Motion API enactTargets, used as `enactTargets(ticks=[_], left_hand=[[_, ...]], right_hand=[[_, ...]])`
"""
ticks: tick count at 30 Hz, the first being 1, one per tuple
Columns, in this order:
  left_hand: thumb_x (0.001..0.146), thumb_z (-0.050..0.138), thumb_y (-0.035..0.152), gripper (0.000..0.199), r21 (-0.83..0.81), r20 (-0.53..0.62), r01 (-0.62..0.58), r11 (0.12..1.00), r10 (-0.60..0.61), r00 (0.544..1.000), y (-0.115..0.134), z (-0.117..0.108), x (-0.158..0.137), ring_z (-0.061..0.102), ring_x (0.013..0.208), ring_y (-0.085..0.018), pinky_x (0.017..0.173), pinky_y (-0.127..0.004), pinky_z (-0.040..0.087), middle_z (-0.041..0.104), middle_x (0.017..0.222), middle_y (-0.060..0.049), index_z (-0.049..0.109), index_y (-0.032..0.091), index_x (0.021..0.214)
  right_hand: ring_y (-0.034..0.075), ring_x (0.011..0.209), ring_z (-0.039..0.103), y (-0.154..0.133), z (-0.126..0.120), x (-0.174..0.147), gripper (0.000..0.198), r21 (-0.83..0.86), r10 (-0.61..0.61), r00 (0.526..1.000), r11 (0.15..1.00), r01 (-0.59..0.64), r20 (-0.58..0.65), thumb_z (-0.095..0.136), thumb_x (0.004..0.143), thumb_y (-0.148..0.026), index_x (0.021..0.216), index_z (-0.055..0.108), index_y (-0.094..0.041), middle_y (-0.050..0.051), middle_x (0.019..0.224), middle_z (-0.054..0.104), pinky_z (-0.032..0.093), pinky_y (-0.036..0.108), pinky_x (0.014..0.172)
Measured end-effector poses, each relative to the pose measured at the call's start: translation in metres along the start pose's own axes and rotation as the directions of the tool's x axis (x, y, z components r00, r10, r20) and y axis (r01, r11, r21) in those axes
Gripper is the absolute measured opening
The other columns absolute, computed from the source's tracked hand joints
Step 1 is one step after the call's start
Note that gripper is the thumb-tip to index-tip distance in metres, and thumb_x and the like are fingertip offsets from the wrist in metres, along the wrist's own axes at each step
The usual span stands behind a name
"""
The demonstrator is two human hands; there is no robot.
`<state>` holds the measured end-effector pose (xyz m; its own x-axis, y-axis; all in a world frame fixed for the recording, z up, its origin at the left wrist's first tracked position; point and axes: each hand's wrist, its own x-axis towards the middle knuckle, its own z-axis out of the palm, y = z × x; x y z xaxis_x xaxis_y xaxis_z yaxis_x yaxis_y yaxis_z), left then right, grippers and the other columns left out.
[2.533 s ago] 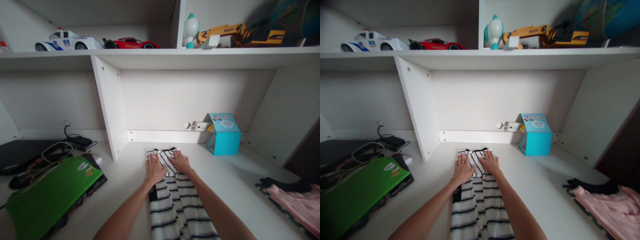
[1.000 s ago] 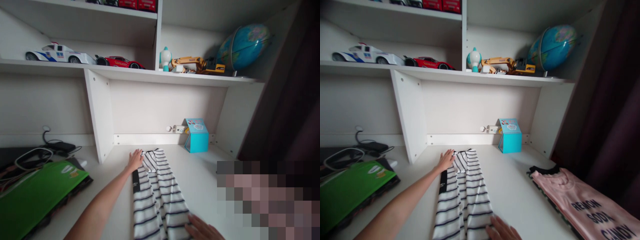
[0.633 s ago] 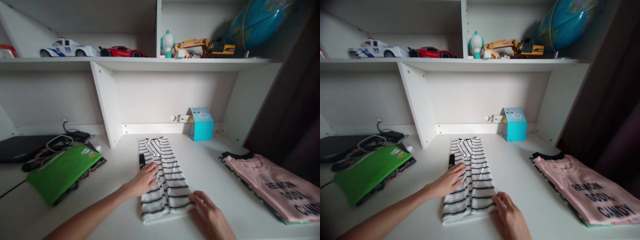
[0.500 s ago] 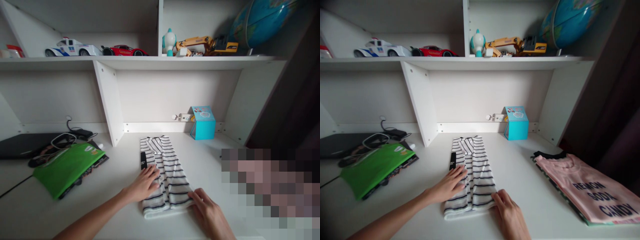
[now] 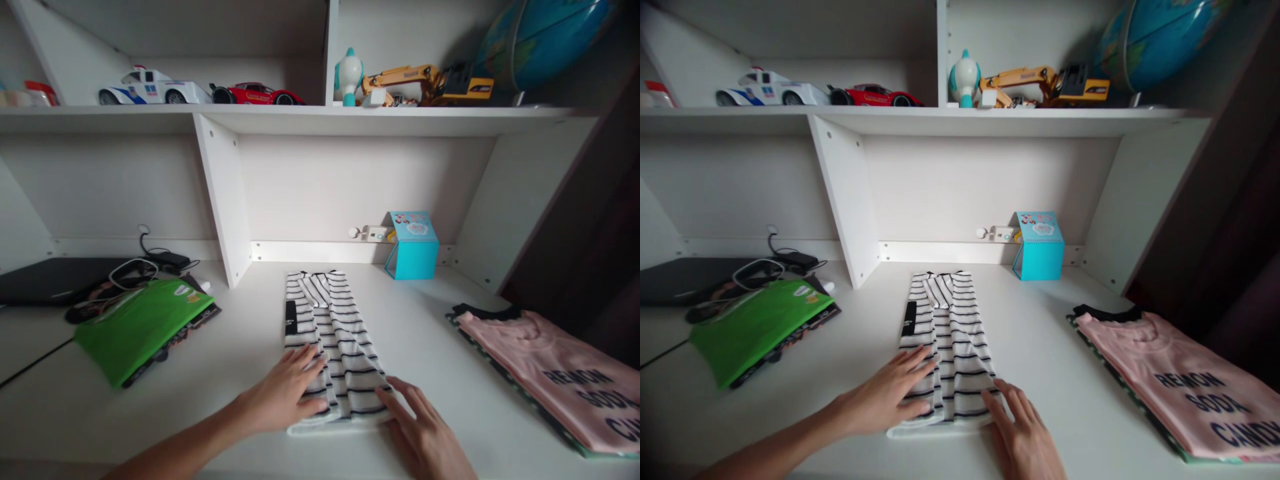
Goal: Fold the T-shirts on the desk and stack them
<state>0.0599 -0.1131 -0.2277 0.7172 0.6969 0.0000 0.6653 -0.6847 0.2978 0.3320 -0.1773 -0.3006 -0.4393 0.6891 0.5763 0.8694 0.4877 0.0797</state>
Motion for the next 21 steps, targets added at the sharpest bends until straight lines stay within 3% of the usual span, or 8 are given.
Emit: enactTargets(ticks=[2, 6, 9, 13, 17, 21], left_hand=[[0.078, 0.057, 0.037, 0.061, -0.019, 0.028, -0.002, 1.0, 0.003, 1.0, 0.013, -0.003, -0.012, 0.026, 0.131, -0.027, 0.105, -0.04, 0.029, 0.029, 0.142, -0.013, 0.04, 0.016, 0.133], [0.077, 0.058, 0.025, 0.057, -0.046, -0.025, 0.02, 0.999, -0.021, 0.999, 0.026, 0.001, -0.03, 0.029, 0.13, -0.023, 0.105, -0.036, 0.03, 0.03, 0.143, -0.006, 0.041, 0.025, 0.132], [0.078, 0.058, 0.023, 0.055, -0.077, -0.043, 0.03, 0.997, -0.033, 0.999, 0.026, 0.007, -0.035, 0.029, 0.13, -0.022, 0.106, -0.036, 0.028, 0.031, 0.142, -0.003, 0.042, 0.029, 0.13], [0.081, 0.054, 0.024, 0.051, -0.065, -0.035, 0.037, 0.997, -0.039, 0.999, 0.02, 0.012, -0.032, 0.03, 0.129, -0.021, 0.106, -0.035, 0.028, 0.033, 0.142, -0.002, 0.041, 0.028, 0.131], [0.081, 0.057, 0.029, 0.051, 0.025, -0.042, -0.033, 0.999, 0.034, 0.999, 0.009, 0.02, -0.029, 0.033, 0.128, -0.022, 0.105, -0.034, 0.031, 0.036, 0.14, -0.003, 0.042, 0.028, 0.13], [0.086, 0.049, 0.037, 0.05, 0.106, -0.079, -0.128, 0.986, 0.137, 0.987, -0.008, 0.034, -0.029, 0.032, 0.128, -0.024, 0.104, -0.036, 0.032, 0.034, 0.141, -0.005, 0.038, 0.025, 0.133]], right_hand=[[0.023, 0.103, 0.057, 0.0, -0.001, 0.002, 0.032, 0.008, -0.057, 0.998, 0.998, 0.057, 0.005, 0.046, 0.083, -0.017, 0.113, 0.055, -0.02, 0.012, 0.114, 0.058, 0.054, 0.031, 0.078], [0.022, 0.11, 0.053, -0.002, -0.005, 0.006, 0.018, 0.101, -0.155, 0.988, 0.983, 0.154, 0.009, 0.051, 0.084, -0.021, 0.099, 0.061, -0.02, 0.01, 0.117, 0.059, 0.05, 0.028, 0.086], [0.019, 0.112, 0.051, -0.006, -0.008, 0.013, 0.014, 0.206, -0.103, 0.994, 0.974, 0.093, 0.037, 0.05, 0.086, -0.023, 0.088, 0.063, -0.02, 0.008, 0.122, 0.056, 0.047, 0.023, 0.089], [0.023, 0.111, 0.052, -0.004, -0.012, 0.031, 0.043, 0.22, -0.028, 0.996, 0.976, 0.008, 0.085, 0.054, 0.082, -0.036, 0.119, 0.053, -0.014, 0.013, 0.125, 0.052, 0.049, 0.029, 0.088], [0.024, 0.109, 0.053, 0.0, -0.012, 0.046, 0.042, 0.19, -0.217, 0.955, 0.965, 0.179, 0.202, 0.049, 0.085, -0.043, 0.117, 0.058, -0.018, 0.008, 0.12, 0.056, 0.051, 0.032, 0.085], [0.025, 0.101, 0.058, -0.002, -0.011, 0.051, 0.035, 0.158, -0.294, 0.941, 0.95, 0.268, 0.168, 0.051, 0.084, -0.046, 0.103, 0.064, -0.02, 0.008, 0.111, 0.062, 0.053, 0.03, 0.079]])
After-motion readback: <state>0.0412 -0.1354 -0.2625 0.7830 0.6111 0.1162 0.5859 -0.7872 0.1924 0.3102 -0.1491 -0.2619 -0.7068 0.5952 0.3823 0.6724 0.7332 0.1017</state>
